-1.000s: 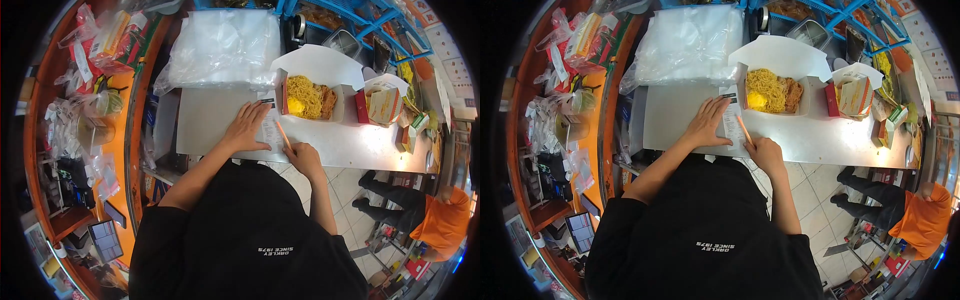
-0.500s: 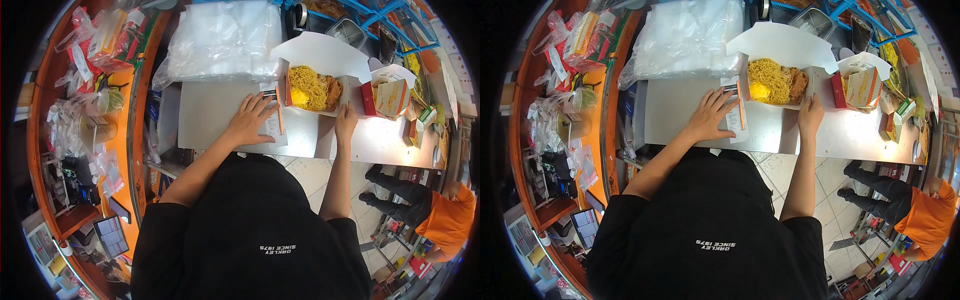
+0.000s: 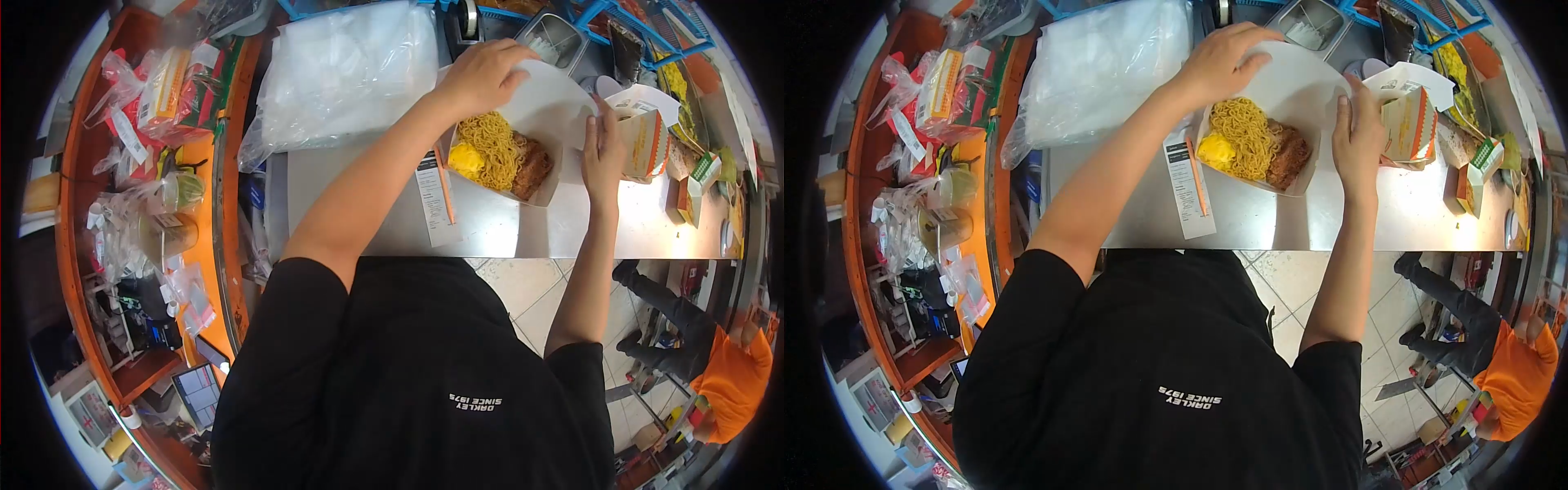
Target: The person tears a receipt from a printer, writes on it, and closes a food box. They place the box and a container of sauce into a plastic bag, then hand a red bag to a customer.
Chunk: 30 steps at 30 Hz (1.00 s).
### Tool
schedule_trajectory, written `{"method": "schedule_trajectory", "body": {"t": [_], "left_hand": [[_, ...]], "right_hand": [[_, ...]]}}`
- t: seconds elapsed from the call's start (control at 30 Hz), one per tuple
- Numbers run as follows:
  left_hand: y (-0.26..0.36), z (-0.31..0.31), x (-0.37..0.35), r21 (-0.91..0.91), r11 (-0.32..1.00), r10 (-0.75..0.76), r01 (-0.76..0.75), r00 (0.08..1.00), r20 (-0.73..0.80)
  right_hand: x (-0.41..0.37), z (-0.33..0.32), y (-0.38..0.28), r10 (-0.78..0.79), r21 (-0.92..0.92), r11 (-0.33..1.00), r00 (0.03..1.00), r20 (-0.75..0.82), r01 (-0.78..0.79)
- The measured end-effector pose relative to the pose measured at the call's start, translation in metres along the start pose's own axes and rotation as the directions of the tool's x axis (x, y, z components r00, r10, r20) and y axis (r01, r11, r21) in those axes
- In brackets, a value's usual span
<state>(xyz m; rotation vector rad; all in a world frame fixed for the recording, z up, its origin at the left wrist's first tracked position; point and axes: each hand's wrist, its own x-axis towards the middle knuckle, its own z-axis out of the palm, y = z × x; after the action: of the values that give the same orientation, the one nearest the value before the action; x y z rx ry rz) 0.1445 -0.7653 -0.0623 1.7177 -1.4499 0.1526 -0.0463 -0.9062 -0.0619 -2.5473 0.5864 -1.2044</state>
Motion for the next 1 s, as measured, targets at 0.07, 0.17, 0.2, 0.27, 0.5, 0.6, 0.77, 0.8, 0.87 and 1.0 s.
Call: {"method": "schedule_trajectory", "body": {"t": [0.07, 0.17, 0.2, 0.27, 0.5, 0.6, 0.77, 0.8, 0.87, 1.0], "left_hand": [[-0.011, 0.002, 0.008, -0.05, 0.998, -0.039, 0.041, 0.998, 0.042], [-0.018, -0.002, 0.006, -0.224, 0.969, -0.103, 0.102, 0.995, 0.009], [-0.02, -0.003, 0.004, -0.353, 0.93, -0.137, 0.104, 0.988, -0.069], [-0.025, -0.006, -0.004, -0.348, 0.932, -0.126, 0.103, 0.991, -0.044], [-0.025, -0.019, -0.015, -0.403, 0.913, -0.022, 0.056, 0.996, 0.089], [-0.015, -0.026, -0.008, -0.537, 0.794, -0.205, 0.285, 0.957, 0.205], [-0.02, -0.044, -0.003, -0.473, 0.772, -0.165, 0.425, 0.853, 0.496], [-0.017, -0.045, -0.005, -0.473, 0.78, -0.151, 0.409, 0.857, 0.492], [-0.01, -0.046, -0.009, -0.437, 0.798, -0.167, 0.415, 0.849, 0.5], [0.001, -0.058, -0.004, -0.212, 0.89, -0.174, 0.405, 0.729, 0.662]], "right_hand": [[0.0, 0.005, 0.015, 0.253, 0.107, 0.945, 0.898, 0.359, -0.309], [0.001, 0.002, 0.006, 0.172, 0.246, 0.945, 0.966, 0.194, -0.218], [0.003, 0.001, 0.003, 0.209, 0.326, 0.911, 0.964, 0.162, -0.252], [-0.001, 0.008, 0.015, 0.194, 0.386, 0.89, 0.967, 0.163, -0.244], [-0.001, 0.0, 0.028, 0.13, 0.623, 0.724, 0.945, 0.299, -0.297], [0.006, -0.009, 0.024, 0.236, 0.575, 0.656, 0.857, 0.458, -0.488], [0.002, -0.028, 0.01, 0.105, 0.465, 0.751, 0.781, 0.616, -0.468], [-0.007, -0.026, 0.009, 0.105, 0.469, 0.755, 0.792, 0.602, -0.457], [-0.013, -0.027, 0.005, 0.048, 0.538, 0.716, 0.8, 0.598, -0.445], [-0.001, -0.044, -0.002, -0.057, 0.442, 0.823, 0.722, 0.689, -0.357]]}}
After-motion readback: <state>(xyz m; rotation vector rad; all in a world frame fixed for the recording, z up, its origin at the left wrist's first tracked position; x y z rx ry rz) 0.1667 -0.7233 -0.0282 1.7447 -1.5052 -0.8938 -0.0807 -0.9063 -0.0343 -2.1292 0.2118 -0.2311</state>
